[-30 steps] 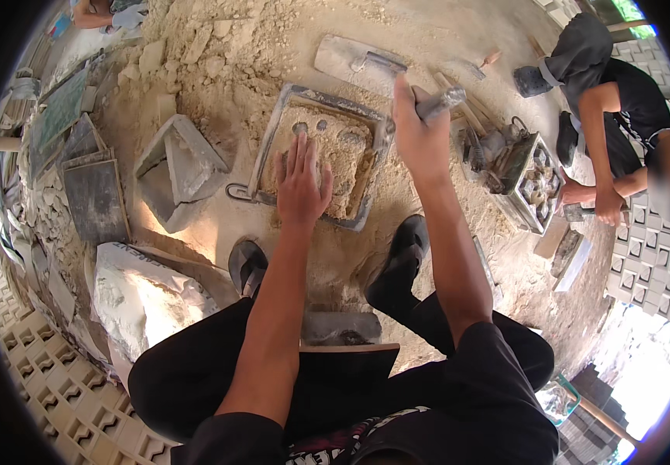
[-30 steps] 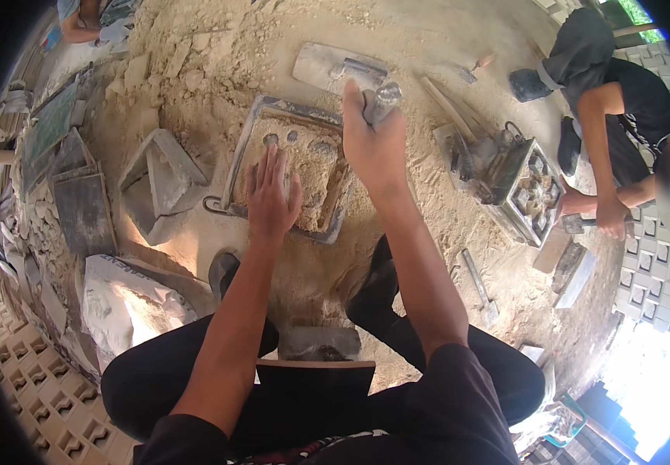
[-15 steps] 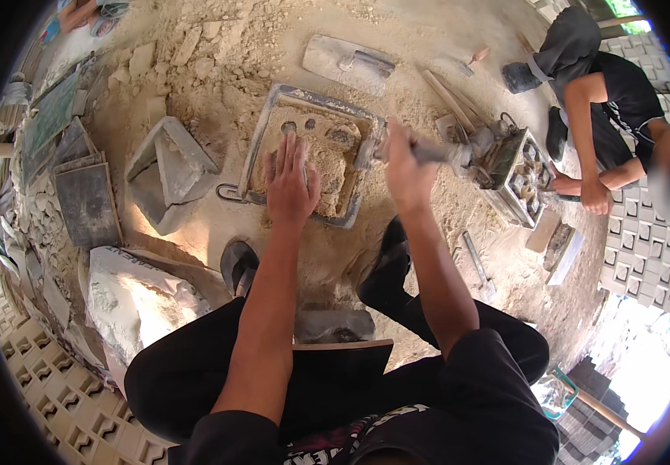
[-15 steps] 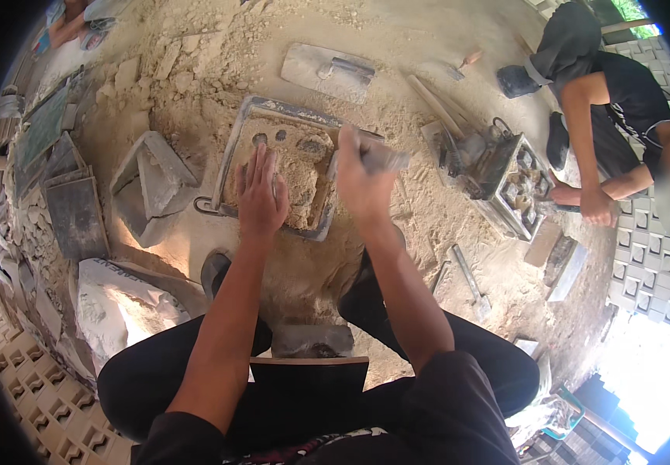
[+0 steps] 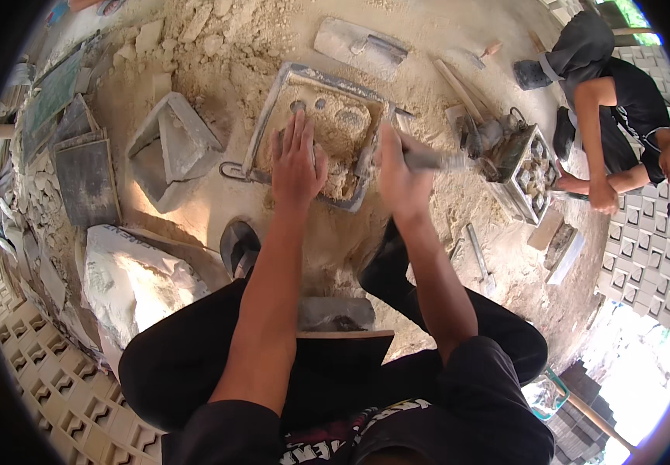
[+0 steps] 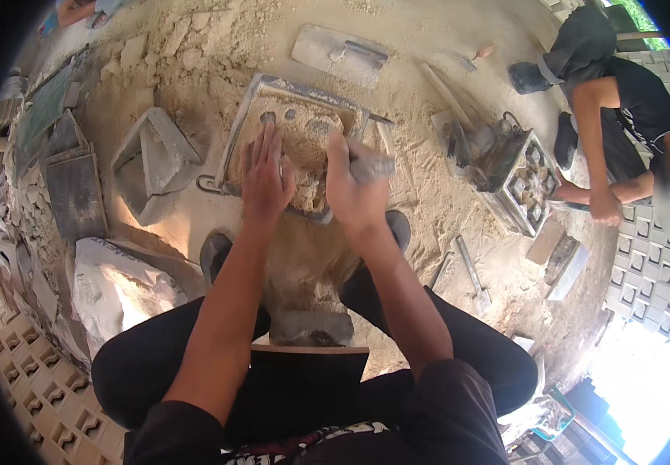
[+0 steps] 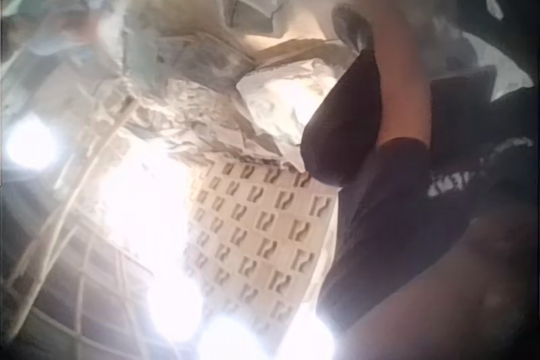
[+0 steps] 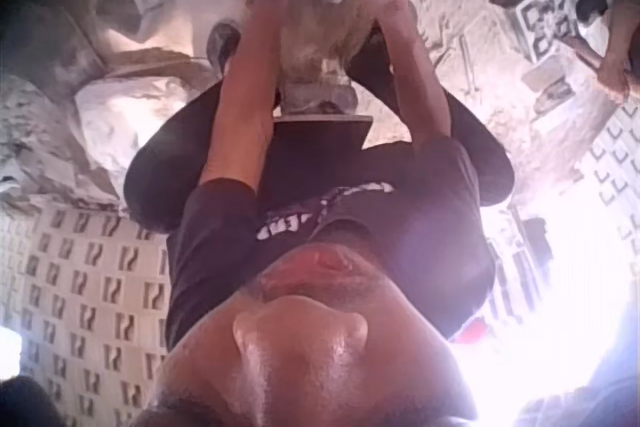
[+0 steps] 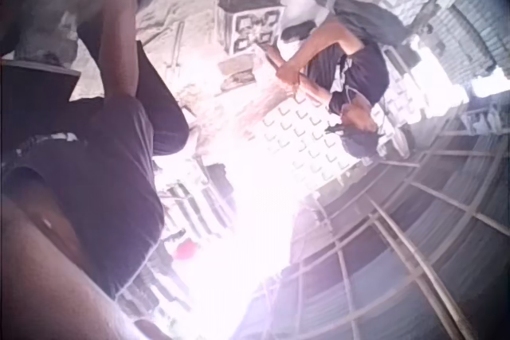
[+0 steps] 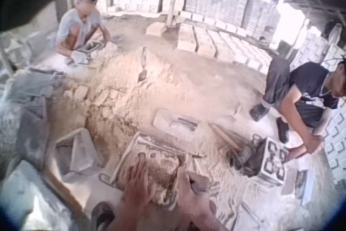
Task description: The person fills a metal mold with a dry mixture using a trowel, levels the surface, and compacts it by tamping with a heavy tool.
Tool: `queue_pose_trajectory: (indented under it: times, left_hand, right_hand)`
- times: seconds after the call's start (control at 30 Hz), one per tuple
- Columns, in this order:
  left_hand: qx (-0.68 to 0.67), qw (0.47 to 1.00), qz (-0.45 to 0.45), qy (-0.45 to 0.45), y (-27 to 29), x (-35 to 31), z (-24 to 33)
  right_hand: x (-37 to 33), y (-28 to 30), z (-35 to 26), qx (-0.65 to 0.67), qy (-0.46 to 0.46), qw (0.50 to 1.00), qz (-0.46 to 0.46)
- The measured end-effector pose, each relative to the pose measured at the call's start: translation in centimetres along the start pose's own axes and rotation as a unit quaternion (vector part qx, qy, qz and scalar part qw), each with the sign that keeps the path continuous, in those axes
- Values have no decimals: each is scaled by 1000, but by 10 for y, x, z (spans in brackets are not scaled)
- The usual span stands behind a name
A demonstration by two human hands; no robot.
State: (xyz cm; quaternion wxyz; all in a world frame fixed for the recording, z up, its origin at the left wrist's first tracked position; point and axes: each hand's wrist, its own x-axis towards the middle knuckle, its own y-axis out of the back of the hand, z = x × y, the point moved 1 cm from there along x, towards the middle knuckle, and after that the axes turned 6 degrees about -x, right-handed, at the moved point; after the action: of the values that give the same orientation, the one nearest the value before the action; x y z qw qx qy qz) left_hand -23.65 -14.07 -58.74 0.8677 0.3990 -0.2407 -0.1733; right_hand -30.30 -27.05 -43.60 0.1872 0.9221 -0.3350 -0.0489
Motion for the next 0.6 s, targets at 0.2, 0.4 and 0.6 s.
queue_pose_trajectory:
  times: [0.2,0.4,0.6]
  left_hand:
    - [4,1000,-2,4,1,4,1]
    - [-19,1000,6,11,1,2,1]
    - [-8,1000,-11,16,2,-1,0]
  right_hand:
    - [-8,5,-2,15,-16,999,-39]
    - [-18,7,-10,33,-15,997,-64]
    - [-25,6,-8,5,-30,996,-88]
